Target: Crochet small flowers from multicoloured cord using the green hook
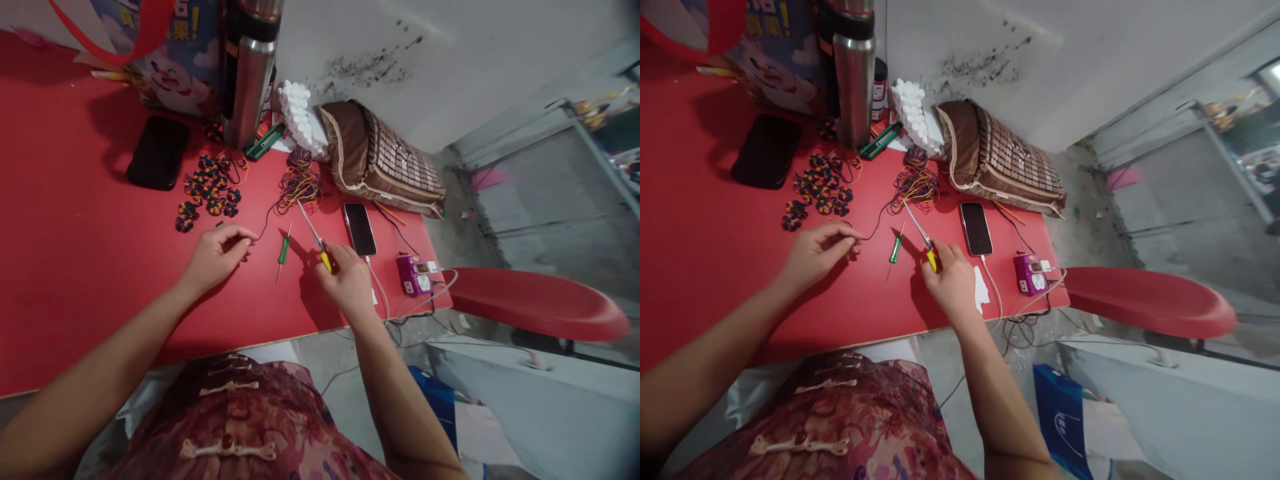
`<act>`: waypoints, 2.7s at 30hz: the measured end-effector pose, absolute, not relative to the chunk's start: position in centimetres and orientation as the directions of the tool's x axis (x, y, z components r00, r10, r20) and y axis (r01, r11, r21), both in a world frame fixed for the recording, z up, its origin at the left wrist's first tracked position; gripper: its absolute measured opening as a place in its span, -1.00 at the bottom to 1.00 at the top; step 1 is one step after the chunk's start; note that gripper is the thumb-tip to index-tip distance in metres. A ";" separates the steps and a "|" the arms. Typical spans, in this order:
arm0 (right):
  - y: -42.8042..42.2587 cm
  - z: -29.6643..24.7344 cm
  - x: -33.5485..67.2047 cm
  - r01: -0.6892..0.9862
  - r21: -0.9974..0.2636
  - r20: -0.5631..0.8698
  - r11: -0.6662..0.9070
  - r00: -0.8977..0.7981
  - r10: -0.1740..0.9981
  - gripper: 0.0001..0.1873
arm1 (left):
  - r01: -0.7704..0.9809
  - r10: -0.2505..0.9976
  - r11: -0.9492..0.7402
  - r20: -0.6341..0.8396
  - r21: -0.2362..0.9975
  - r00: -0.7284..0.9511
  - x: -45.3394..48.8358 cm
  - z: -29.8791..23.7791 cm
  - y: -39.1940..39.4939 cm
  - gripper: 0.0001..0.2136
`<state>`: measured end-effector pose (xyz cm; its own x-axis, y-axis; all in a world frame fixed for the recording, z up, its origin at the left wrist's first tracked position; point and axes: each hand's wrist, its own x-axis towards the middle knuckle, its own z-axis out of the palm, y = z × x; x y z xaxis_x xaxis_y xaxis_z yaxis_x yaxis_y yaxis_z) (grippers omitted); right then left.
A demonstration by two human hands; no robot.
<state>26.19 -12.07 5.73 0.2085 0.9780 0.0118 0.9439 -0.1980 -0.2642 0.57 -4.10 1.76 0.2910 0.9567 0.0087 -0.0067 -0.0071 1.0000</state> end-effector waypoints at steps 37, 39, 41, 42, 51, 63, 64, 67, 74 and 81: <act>-8.3 7.3 24.2 0.867 0.058 -0.131 -0.495 0.498 0.857 -0.54 | -0.303 0.832 0.459 -0.285 0.835 0.476 2.7 1.9 -4.8 -0.68; -8.4 7.0 24.1 0.862 0.033 -0.130 -0.506 0.505 0.853 -0.56 | -0.298 0.824 0.463 -0.282 0.835 0.491 2.6 1.9 -4.8 -0.67; -8.5 6.5 24.1 0.868 -0.008 -0.147 -0.496 0.490 0.859 -0.57 | -0.292 0.821 0.460 -0.277 0.839 0.499 2.5 1.8 -4.7 -0.68; -8.6 6.2 24.2 0.870 -0.022 -0.159 -0.492 0.483 0.861 -0.57 | -0.287 0.820 0.457 -0.274 0.842 0.503 2.5 1.7 -4.7 -0.68; -11.8 5.7 21.9 0.796 -0.586 0.220 0.153 -0.025 0.975 -0.59 | -0.259 0.775 0.497 -0.290 0.828 0.561 2.5 1.4 -4.8 -0.63; -12.5 6.8 21.0 0.780 -0.582 0.315 0.229 -0.043 0.948 -0.73 | -0.287 0.660 0.616 -0.282 0.734 0.697 2.1 1.8 -4.5 -0.63; -13.6 7.3 21.8 0.810 -0.547 0.280 0.211 -0.060 0.958 -0.72 | -0.314 0.681 0.611 -0.281 0.726 0.676 1.8 1.9 -4.2 -0.66; -18.6 8.1 25.8 0.926 -0.362 0.059 0.104 -0.088 0.994 -0.66 | -0.431 0.787 0.551 -0.273 0.714 0.554 0.8 2.1 -2.8 -0.76; -27.6 8.8 32.8 0.989 -0.040 -0.520 -0.140 0.099 0.848 -0.49 | -0.584 0.890 0.427 -0.205 0.690 0.408 -0.5 2.4 -1.1 -0.90; -14.3 8.9 20.1 0.227 -0.845 -0.534 -0.484 -0.395 0.748 -0.31 | -0.656 0.892 0.440 -0.216 0.613 0.396 -0.3 2.2 -1.3 -0.83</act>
<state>20.13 -14.31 8.85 -0.3952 0.7477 -0.5336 0.2265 -0.4836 -0.8454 -0.31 -1.32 2.22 0.3965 0.8924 -0.2156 -0.6560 0.4397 0.6134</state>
